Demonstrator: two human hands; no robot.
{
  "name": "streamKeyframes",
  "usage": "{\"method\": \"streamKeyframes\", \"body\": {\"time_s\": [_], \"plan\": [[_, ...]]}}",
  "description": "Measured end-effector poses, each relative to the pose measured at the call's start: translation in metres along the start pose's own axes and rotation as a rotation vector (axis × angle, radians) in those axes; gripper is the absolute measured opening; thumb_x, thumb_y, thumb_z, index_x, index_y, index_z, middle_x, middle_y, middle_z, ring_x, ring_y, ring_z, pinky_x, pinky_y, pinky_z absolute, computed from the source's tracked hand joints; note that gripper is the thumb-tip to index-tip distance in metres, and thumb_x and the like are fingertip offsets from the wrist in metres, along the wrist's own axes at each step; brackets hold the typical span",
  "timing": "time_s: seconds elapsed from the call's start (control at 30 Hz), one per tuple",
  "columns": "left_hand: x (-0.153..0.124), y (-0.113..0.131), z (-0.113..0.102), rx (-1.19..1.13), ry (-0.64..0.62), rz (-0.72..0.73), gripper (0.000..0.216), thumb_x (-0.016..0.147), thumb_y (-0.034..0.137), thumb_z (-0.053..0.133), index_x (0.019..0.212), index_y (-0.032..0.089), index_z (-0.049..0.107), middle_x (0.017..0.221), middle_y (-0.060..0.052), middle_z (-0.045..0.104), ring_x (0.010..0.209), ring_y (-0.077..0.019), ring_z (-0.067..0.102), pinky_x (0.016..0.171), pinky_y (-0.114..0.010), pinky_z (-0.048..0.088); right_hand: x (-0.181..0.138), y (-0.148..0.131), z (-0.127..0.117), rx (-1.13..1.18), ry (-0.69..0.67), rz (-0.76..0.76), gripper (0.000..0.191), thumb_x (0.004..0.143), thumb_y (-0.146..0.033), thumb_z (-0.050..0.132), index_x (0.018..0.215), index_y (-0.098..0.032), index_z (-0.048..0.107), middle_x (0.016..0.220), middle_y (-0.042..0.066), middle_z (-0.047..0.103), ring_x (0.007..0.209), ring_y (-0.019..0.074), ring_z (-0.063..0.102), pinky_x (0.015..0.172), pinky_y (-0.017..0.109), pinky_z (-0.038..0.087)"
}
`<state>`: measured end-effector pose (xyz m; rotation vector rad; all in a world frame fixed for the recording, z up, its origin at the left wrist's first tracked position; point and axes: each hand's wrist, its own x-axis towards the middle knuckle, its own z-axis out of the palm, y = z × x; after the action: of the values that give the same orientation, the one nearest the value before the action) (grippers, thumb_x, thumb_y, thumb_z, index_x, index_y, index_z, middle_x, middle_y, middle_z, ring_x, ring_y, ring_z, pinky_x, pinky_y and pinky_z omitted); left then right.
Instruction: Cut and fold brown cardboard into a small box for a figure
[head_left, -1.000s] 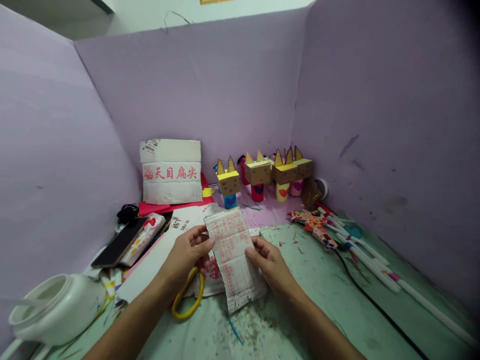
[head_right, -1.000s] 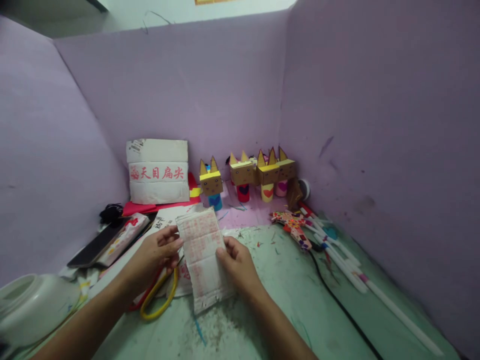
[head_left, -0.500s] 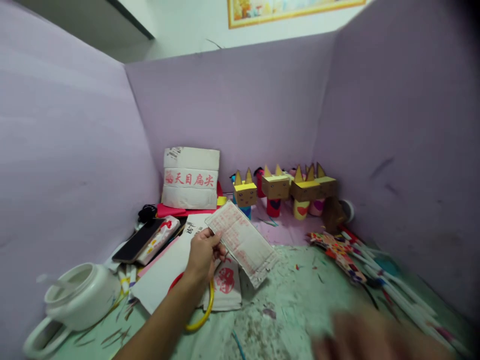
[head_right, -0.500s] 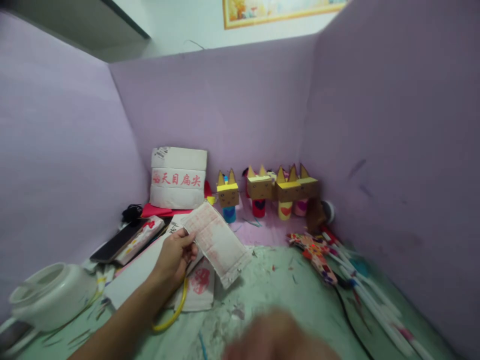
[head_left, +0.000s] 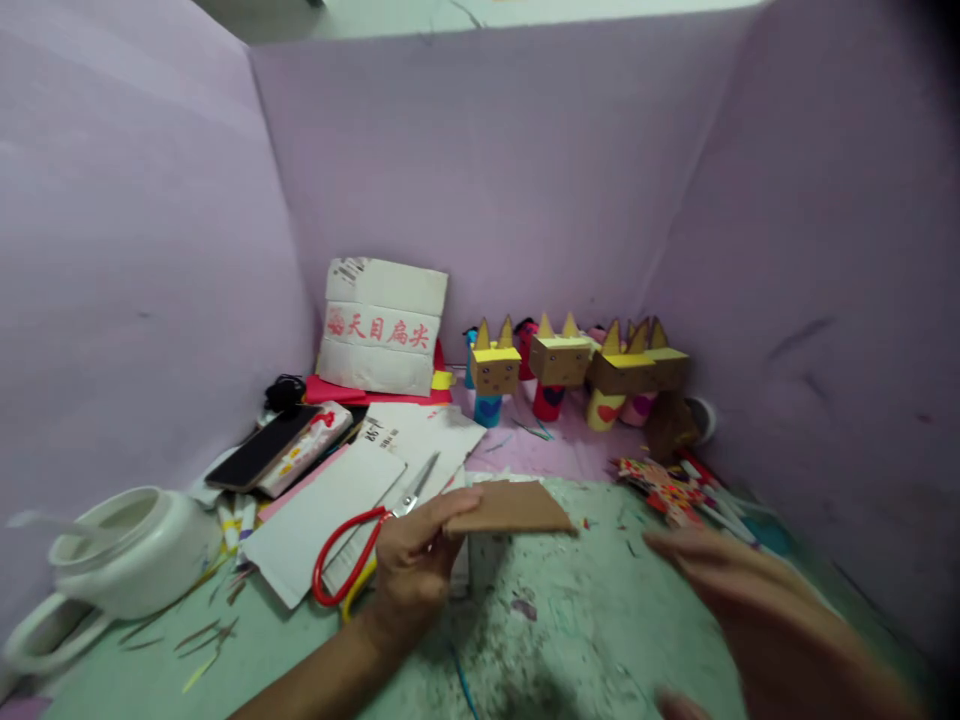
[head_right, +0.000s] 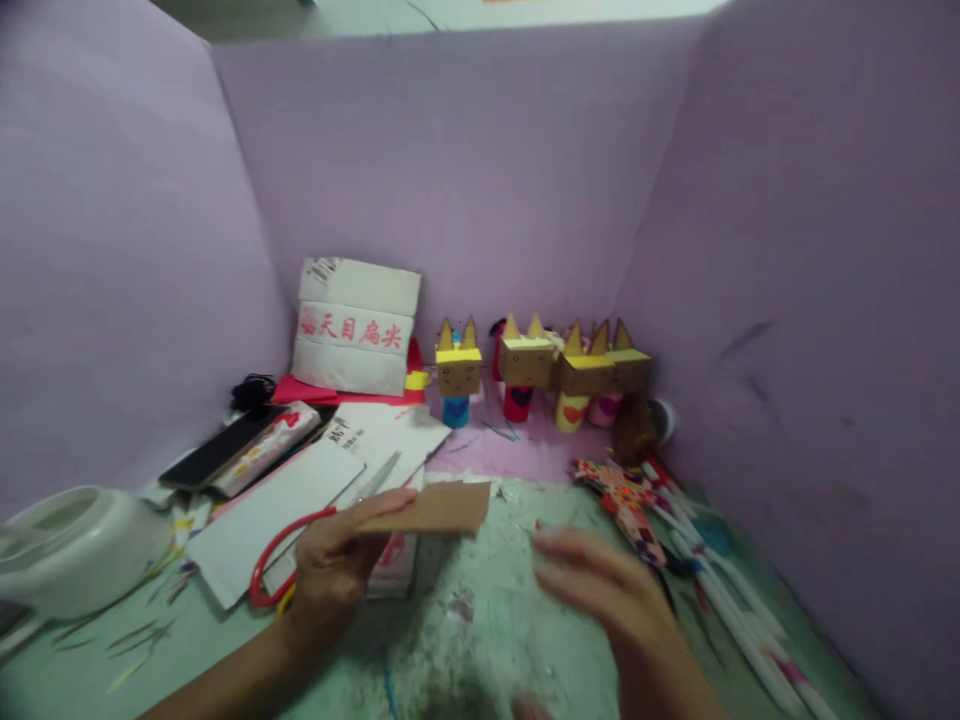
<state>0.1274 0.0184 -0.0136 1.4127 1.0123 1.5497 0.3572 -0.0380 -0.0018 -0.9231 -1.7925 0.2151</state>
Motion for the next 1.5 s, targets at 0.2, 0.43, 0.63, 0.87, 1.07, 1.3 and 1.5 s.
{"method": "streamKeyframes", "body": {"time_s": [0.2,0.43,0.63,0.87,1.07,1.3,1.5], "plan": [[-0.052,-0.026,-0.009,0.291,-0.408,0.258,0.044,0.077,0.004,0.054,0.106,0.034,0.067,0.114,-0.004,0.066,0.101,-0.0195,0.064,0.087,-0.032,0.052,-0.018,0.014,0.017,-0.214,-0.348,-0.064,0.023,0.084,-0.010,0.049,0.102,-0.021,0.056,0.094,0.008,0.064,0.082,0.0199,0.059,0.068,0.033,0.049],[-0.057,-0.021,-0.010,0.438,-0.258,0.019,0.023,0.082,0.015,0.048,0.096,0.021,0.065,0.079,-0.006,0.069,0.061,-0.0154,0.064,0.055,-0.025,0.053,-0.045,0.020,0.028,-0.166,-0.377,-0.014,0.018,0.088,-0.008,0.043,0.095,-0.018,0.057,0.089,0.008,0.063,0.078,0.0165,0.055,0.064,0.028,0.046],[-0.040,-0.014,0.006,0.332,-0.283,-0.498,0.030,0.071,0.029,0.061,0.099,0.019,0.056,0.064,0.003,0.057,0.048,-0.0113,0.052,0.043,-0.020,0.040,-0.049,0.020,0.031,-0.080,-0.400,0.048,0.027,0.084,-0.004,0.043,0.101,-0.019,0.056,0.096,0.010,0.061,0.087,0.0189,0.056,0.071,0.032,0.050],[-0.040,-0.017,0.008,0.088,-0.286,-0.595,0.037,0.070,0.023,0.058,0.106,0.019,0.049,0.070,0.004,0.049,0.050,-0.0085,0.046,0.042,-0.018,0.036,-0.047,0.025,0.035,0.321,-0.199,0.380,0.039,0.085,-0.014,0.048,0.121,-0.028,0.048,0.132,0.011,0.042,0.125,0.0230,0.041,0.097,0.040,0.042],[-0.030,-0.009,0.002,0.234,-0.327,-0.312,0.033,0.084,0.029,0.048,0.116,0.022,0.049,0.079,-0.001,0.056,0.060,-0.0122,0.054,0.050,-0.021,0.042,-0.001,0.022,0.052,1.094,-0.306,1.036,0.048,0.066,-0.039,0.071,0.106,-0.015,0.061,0.102,0.014,0.066,0.090,0.0269,0.064,0.080,0.040,0.050],[-0.001,0.000,-0.058,1.350,-0.154,-0.109,0.040,0.084,0.030,0.040,0.117,0.013,0.053,0.098,-0.013,0.059,0.091,-0.0291,0.055,0.078,-0.040,0.043,0.014,0.038,0.075,1.106,0.008,1.179,0.041,0.052,-0.023,0.076,0.090,-0.014,0.066,0.083,0.009,0.072,0.073,0.0241,0.066,0.071,0.036,0.050],[0.004,0.004,-0.068,1.708,-0.235,-0.215,0.049,0.074,0.012,0.040,0.122,0.012,0.050,0.107,-0.015,0.055,0.097,-0.0321,0.052,0.081,-0.043,0.042,0.012,0.045,0.070,1.080,0.117,1.160,0.039,0.051,-0.021,0.075,0.088,-0.014,0.065,0.078,0.007,0.073,0.068,0.0236,0.066,0.068,0.035,0.049]]}}
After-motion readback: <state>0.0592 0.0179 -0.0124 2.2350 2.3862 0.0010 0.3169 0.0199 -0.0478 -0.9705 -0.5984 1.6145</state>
